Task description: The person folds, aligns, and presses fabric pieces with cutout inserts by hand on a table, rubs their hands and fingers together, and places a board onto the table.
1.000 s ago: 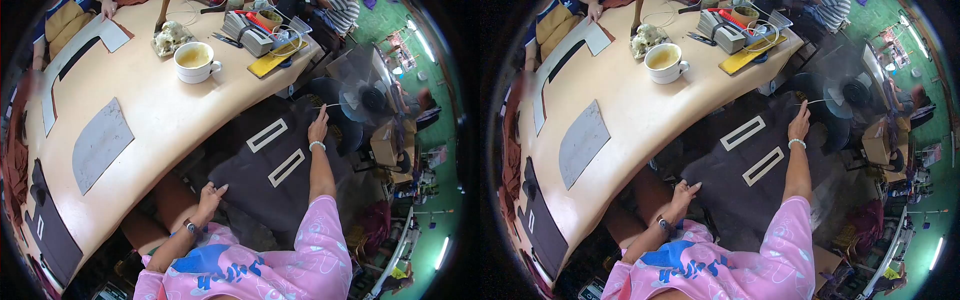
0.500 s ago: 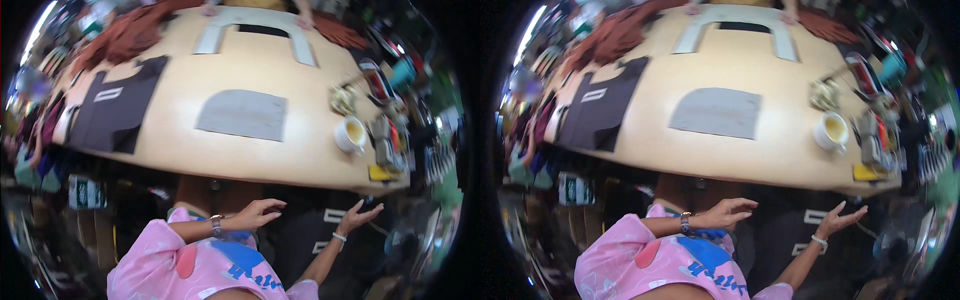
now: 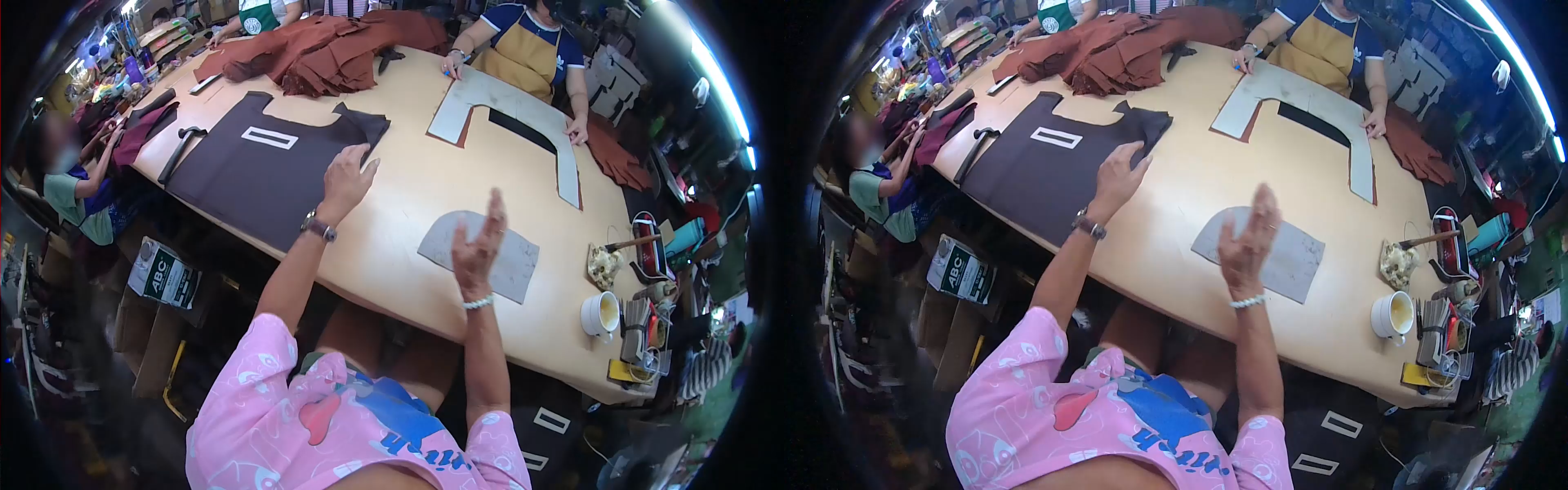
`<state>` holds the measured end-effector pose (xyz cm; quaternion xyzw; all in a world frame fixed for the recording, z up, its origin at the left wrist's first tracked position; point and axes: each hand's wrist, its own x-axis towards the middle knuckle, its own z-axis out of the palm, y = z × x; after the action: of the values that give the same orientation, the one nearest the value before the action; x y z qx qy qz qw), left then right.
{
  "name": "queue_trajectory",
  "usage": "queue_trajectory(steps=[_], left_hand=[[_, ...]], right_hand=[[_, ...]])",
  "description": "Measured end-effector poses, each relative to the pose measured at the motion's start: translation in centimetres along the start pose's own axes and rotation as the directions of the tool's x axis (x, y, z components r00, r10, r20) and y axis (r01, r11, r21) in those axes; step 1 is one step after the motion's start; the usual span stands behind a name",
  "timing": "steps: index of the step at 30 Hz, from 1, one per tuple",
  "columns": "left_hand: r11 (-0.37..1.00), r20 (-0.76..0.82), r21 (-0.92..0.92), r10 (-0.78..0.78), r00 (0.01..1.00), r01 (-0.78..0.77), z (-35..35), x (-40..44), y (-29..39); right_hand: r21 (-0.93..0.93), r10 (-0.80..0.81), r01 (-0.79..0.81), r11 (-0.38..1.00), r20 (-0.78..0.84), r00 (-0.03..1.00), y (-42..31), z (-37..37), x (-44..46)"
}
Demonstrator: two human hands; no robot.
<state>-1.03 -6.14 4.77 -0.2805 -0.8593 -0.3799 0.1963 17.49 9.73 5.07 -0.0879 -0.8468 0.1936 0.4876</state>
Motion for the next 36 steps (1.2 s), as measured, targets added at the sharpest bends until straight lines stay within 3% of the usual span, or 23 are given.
queue_trajectory(steps=[1,4,7,8,11,12,14,17,19,21,23,24,26,29,31,34,36], left_hand=[[0.997,0.009,0.072,-0.023,1.0,0.022,0.8,1.4,-1.0],[0.953,0.194,0.15,-0.288,0.938,0.262,3.8,5.1,-2.1],[0.932,0.298,0.201,-0.351,0.888,0.301,4.9,7.6,-3.5],[0.969,0.165,0.11,-0.235,0.958,0.219,7.5,8.4,-6.9],[0.99,0.073,-0.019,-0.14,0.987,0.142,3.3,9.0,-5.9],[0.998,-0.045,-0.058,-0.036,0.998,0.033,2.3,9.0,-5.6],[0.987,-0.023,-0.13,0.09,0.996,-0.092,-0.2,8.8,-3.9],[0.915,0.032,-0.315,0.275,0.961,-0.251,-0.5,7.0,-0.5],[0.887,0.254,-0.443,0.26,0.932,-0.127,0.4,4.9,1.9],[0.629,0.532,-0.718,0.223,0.817,0.296,1.3,2.8,4.9],[0.591,0.671,-0.645,0.134,0.729,0.485,1.1,1.3,7.7],[0.647,0.539,-0.691,0.166,0.825,0.322,2.1,0.6,8.2],[0.565,0.514,-0.745,0.151,0.844,0.353,3.6,-0.6,8.8],[0.385,0.519,-0.817,0.166,0.838,0.429,5.1,-2.4,10.9],[0.302,0.507,-0.844,0.183,0.842,0.443,5.0,-3.7,12.9],[0.349,0.512,-0.843,0.29,0.809,0.409,2.8,-4.4,15.4],[0.527,0.472,-0.811,0.334,0.816,0.253,2.7,-4.5,14.9]], right_hand=[[0.024,-0.008,0.008,1.0,0.006,1.0,-0.6,1.7,0.4],[-0.017,-0.039,0.04,0.999,0.05,0.998,-2.0,5.3,0.4],[-0.062,-0.002,0.012,0.998,0.168,0.986,-2.0,6.1,-1.0],[-0.072,-0.007,0.019,0.997,0.169,0.986,-1.7,5.9,-1.2],[-0.087,0.039,-0.024,0.996,0.183,0.982,-1.2,5.5,-1.3],[-0.082,0.023,-0.009,0.997,0.171,0.985,-1.1,5.8,-1.1],[-0.057,-0.009,0.018,0.998,0.15,0.989,-1.3,6.6,-0.9],[0.223,0.042,-0.09,0.971,0.214,0.976,-2.5,7.0,-0.6],[0.372,0.171,-0.28,0.885,0.3,0.938,-3.2,6.8,-0.6],[0.392,0.272,-0.419,0.819,0.378,0.885,-2.9,6.3,-0.7],[0.629,0.404,-0.573,0.526,0.408,0.819,-3.3,6.2,-0.4],[0.544,0.44,-0.573,0.613,0.368,0.819,-3.0,6.1,-0.3],[0.331,0.504,-0.57,0.752,0.269,0.821,-1.8,5.5,-0.5],[0.55,0.593,-0.607,0.574,0.233,0.771,0.7,5.1,-1.4],[0.554,0.676,-0.641,0.532,0.178,0.715,1.9,3.6,-1.5],[0.475,0.698,-0.638,0.606,0.068,0.713,4.5,0.4,-2.5],[0.229,0.634,-0.613,0.756,-0.022,0.773,6.5,-2.8,-2.5]])
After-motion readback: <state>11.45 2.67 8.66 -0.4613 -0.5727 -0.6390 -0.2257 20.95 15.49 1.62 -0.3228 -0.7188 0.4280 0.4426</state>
